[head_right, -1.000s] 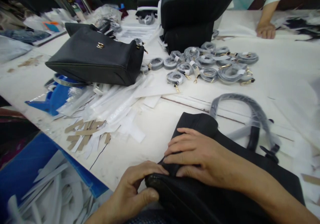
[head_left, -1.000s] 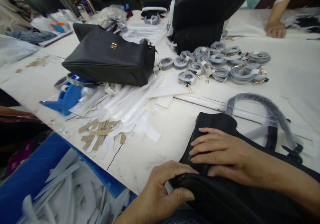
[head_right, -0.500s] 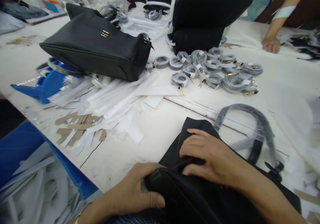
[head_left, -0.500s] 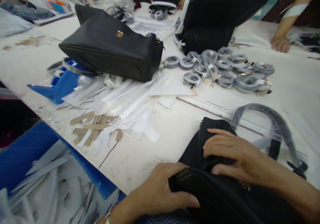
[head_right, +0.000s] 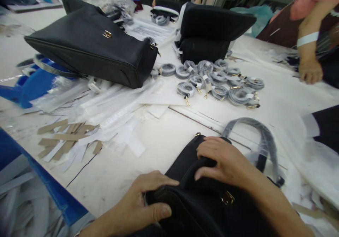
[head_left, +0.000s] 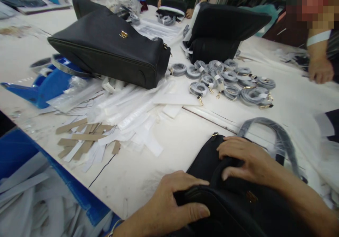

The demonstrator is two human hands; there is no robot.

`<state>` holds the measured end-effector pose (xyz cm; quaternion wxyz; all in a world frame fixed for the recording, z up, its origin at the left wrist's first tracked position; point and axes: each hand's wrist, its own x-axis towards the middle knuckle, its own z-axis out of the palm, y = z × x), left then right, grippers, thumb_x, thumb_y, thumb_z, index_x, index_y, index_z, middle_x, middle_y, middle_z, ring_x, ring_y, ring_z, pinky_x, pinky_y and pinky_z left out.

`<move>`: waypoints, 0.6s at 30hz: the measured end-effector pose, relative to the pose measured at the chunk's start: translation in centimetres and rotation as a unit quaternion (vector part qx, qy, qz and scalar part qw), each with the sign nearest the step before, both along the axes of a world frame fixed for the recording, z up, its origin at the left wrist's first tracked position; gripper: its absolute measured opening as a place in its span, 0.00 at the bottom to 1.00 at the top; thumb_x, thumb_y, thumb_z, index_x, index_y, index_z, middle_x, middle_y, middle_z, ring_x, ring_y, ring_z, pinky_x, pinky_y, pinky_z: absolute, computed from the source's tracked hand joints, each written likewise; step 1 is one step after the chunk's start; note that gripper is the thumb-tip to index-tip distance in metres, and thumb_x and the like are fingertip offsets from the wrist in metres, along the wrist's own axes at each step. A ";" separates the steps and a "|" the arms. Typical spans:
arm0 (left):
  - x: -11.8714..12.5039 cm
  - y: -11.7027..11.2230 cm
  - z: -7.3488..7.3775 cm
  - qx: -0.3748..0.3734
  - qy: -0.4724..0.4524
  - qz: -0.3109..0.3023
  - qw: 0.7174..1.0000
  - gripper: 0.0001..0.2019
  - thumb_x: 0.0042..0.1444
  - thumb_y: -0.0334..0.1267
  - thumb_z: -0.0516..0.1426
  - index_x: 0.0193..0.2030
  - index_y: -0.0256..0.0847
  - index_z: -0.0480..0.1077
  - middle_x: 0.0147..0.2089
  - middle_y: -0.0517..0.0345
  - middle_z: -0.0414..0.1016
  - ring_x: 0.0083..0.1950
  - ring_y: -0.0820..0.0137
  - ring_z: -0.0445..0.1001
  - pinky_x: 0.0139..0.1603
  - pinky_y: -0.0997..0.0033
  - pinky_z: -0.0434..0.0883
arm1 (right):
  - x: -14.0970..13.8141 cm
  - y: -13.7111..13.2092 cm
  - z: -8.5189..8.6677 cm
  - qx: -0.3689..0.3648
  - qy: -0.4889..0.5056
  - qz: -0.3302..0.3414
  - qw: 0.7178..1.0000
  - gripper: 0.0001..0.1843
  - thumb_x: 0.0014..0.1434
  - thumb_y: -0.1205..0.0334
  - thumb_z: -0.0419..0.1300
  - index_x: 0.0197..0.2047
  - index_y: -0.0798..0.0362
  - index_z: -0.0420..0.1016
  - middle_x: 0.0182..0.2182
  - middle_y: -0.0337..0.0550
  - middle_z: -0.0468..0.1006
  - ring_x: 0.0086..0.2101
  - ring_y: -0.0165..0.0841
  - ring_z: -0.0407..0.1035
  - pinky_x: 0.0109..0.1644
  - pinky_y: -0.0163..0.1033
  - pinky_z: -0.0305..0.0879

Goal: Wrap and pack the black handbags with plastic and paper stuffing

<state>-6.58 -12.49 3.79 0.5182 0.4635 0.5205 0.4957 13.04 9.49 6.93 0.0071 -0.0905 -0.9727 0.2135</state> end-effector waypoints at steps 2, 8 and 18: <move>0.1 0.2 0.2 0.014 -0.052 -0.008 0.999 0.13 0.55 0.47 0.65 0.43 0.43 0.81 0.44 0.54 0.79 0.45 0.65 0.76 0.49 0.70 0.72 | 0.4 1.2 -0.3 -0.005 0.003 -0.008 1.000 0.23 0.54 0.39 0.67 0.40 0.50 0.74 0.42 0.45 0.80 0.47 0.43 0.74 0.63 0.55 0.56; 0.0 0.2 1.2 0.020 -0.069 -0.073 0.995 0.10 0.50 0.42 0.69 0.39 0.45 0.82 0.44 0.55 0.80 0.43 0.66 0.79 0.46 0.73 0.75 | 0.2 3.2 -0.8 0.003 -0.009 -0.002 1.000 0.26 0.53 0.34 0.64 0.33 0.51 0.75 0.31 0.42 0.80 0.36 0.38 0.75 0.50 0.46 0.67; -0.4 -0.4 0.9 0.025 -0.047 0.036 0.998 0.22 0.50 0.56 0.67 0.46 0.44 0.76 0.49 0.49 0.77 0.49 0.61 0.76 0.51 0.65 0.73 | 1.0 4.3 -2.7 -0.018 0.011 -0.069 0.997 0.23 0.61 0.38 0.59 0.31 0.50 0.73 0.26 0.41 0.77 0.31 0.36 0.73 0.35 0.38 0.64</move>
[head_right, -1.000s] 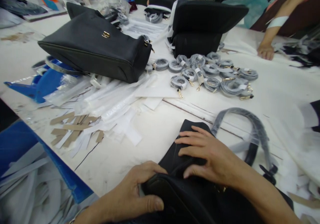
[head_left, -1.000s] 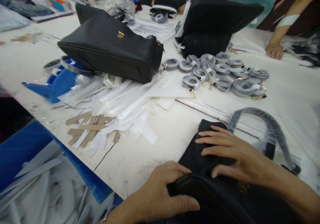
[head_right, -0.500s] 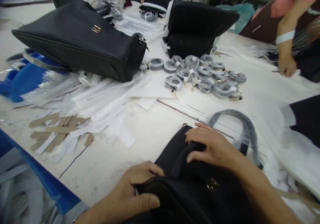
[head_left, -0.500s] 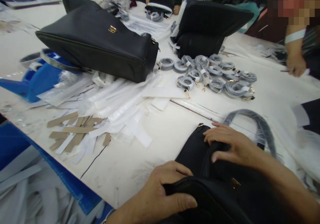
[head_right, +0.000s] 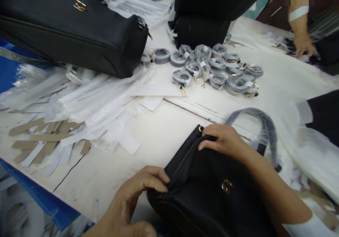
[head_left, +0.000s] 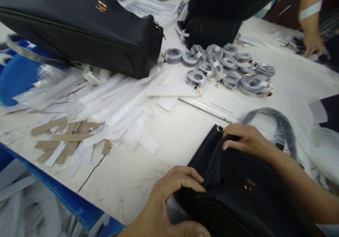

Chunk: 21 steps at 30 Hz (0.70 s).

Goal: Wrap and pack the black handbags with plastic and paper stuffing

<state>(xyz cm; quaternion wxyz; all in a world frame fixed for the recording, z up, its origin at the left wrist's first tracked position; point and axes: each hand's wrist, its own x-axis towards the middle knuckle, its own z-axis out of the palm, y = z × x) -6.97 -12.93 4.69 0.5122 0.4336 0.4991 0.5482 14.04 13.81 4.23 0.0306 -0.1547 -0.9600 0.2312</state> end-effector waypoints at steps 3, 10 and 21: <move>0.5 1.4 1.2 -0.058 0.022 0.011 0.998 0.26 0.46 0.63 0.65 0.40 0.42 0.72 0.38 0.55 0.75 0.38 0.66 0.73 0.39 0.71 0.72 | -0.1 0.1 -0.6 0.050 -0.019 -0.008 0.999 0.26 0.61 0.35 0.56 0.29 0.51 0.73 0.25 0.41 0.76 0.30 0.37 0.72 0.33 0.38 0.63; 2.0 2.1 0.6 0.017 0.147 0.079 0.986 0.15 0.53 0.48 0.66 0.42 0.43 0.74 0.42 0.54 0.76 0.44 0.64 0.75 0.45 0.69 0.73 | -0.1 -0.7 0.4 0.077 0.058 -0.035 0.995 0.15 0.64 0.47 0.59 0.42 0.49 0.78 0.38 0.46 0.82 0.43 0.41 0.75 0.53 0.48 0.66; 2.2 1.8 0.4 0.016 0.154 0.119 0.981 0.13 0.52 0.45 0.68 0.42 0.44 0.75 0.40 0.57 0.79 0.42 0.67 0.77 0.43 0.74 0.75 | -2.4 -5.6 3.1 -0.074 0.126 0.176 0.974 0.20 0.64 0.63 0.62 0.59 0.49 0.72 0.50 0.46 0.79 0.50 0.33 0.73 0.66 0.48 0.59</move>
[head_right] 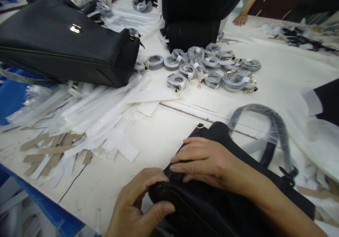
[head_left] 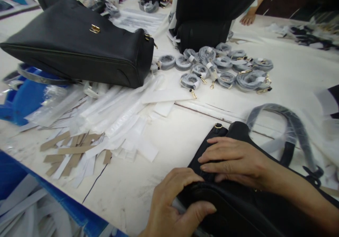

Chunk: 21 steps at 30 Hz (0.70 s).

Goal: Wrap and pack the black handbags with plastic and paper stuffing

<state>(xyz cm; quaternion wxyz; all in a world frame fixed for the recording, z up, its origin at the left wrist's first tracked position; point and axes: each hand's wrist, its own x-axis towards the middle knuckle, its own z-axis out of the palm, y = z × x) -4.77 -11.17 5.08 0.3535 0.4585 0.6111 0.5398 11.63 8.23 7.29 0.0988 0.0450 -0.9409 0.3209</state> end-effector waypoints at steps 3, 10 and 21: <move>0.1 -0.4 -0.6 -0.034 -0.025 -0.002 0.999 0.16 0.50 0.44 0.68 0.44 0.45 0.73 0.41 0.59 0.79 0.40 0.69 0.77 0.42 0.74 0.75 | -0.2 -0.1 -0.4 0.001 0.025 0.002 1.000 0.19 0.64 0.64 0.63 0.58 0.52 0.73 0.48 0.47 0.80 0.47 0.33 0.74 0.62 0.44 0.64; -0.2 0.3 -0.4 0.053 -0.044 0.015 0.998 0.13 0.52 0.47 0.68 0.39 0.43 0.74 0.38 0.56 0.76 0.40 0.68 0.76 0.41 0.73 0.74 | -0.3 -1.0 0.0 -0.043 0.022 -0.051 0.998 0.07 0.67 0.66 0.58 0.48 0.52 0.74 0.39 0.42 0.81 0.42 0.31 0.74 0.62 0.46 0.61; -0.9 -0.5 -0.8 -0.006 -0.042 -0.139 0.989 0.30 0.50 0.52 0.68 0.59 0.50 0.69 0.56 0.52 0.74 0.56 0.57 0.74 0.56 0.65 0.71 | -1.6 -1.0 0.7 -0.275 -0.146 -0.167 0.935 0.17 0.71 0.54 0.49 0.37 0.52 0.74 0.33 0.39 0.77 0.34 0.29 0.71 0.41 0.33 0.64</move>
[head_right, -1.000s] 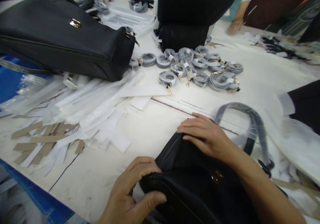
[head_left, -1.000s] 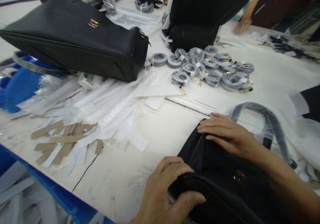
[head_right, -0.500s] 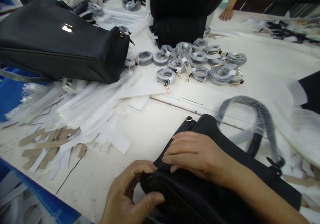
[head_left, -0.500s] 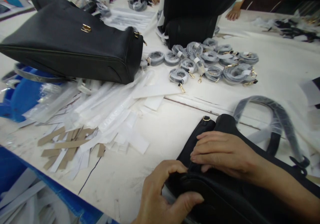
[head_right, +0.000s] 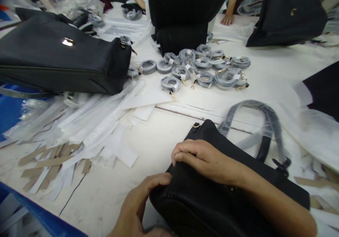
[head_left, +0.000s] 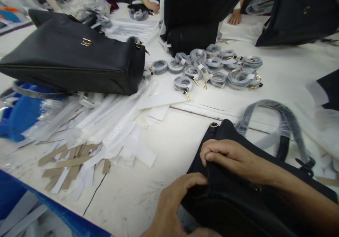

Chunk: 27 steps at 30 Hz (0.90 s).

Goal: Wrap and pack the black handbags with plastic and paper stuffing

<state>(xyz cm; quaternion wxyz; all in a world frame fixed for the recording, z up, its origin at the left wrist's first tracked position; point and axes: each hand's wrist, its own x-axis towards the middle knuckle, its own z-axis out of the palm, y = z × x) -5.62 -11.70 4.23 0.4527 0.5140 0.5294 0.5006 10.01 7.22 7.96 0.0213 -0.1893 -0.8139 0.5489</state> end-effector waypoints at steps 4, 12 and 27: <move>0.1 1.4 0.1 -0.116 -0.018 -0.043 0.992 0.30 0.48 0.61 0.64 0.49 0.41 0.71 0.43 0.54 0.78 0.43 0.61 0.76 0.44 0.69 0.73 | -0.3 0.2 -1.9 0.165 0.053 0.012 0.985 0.16 0.71 0.51 0.49 0.44 0.52 0.73 0.36 0.42 0.78 0.37 0.32 0.71 0.46 0.37 0.62; -1.3 2.7 -1.4 -0.097 0.025 -0.107 0.989 0.24 0.54 0.59 0.60 0.47 0.40 0.76 0.35 0.58 0.77 0.41 0.60 0.75 0.46 0.67 0.71 | 3.1 7.7 -4.4 0.437 -0.142 -0.005 0.888 0.26 0.69 0.44 0.46 0.34 0.52 0.76 0.29 0.47 0.77 0.36 0.39 0.71 0.50 0.45 0.62; -0.6 -1.7 -3.5 -0.093 0.011 -0.050 0.994 0.22 0.59 0.54 0.58 0.47 0.35 0.76 0.47 0.49 0.80 0.51 0.55 0.75 0.53 0.62 0.71 | 16.8 -10.7 8.3 0.220 -0.204 -0.239 0.923 0.24 0.60 0.41 0.57 0.58 0.33 0.75 0.54 0.34 0.77 0.53 0.49 0.72 0.59 0.54 0.68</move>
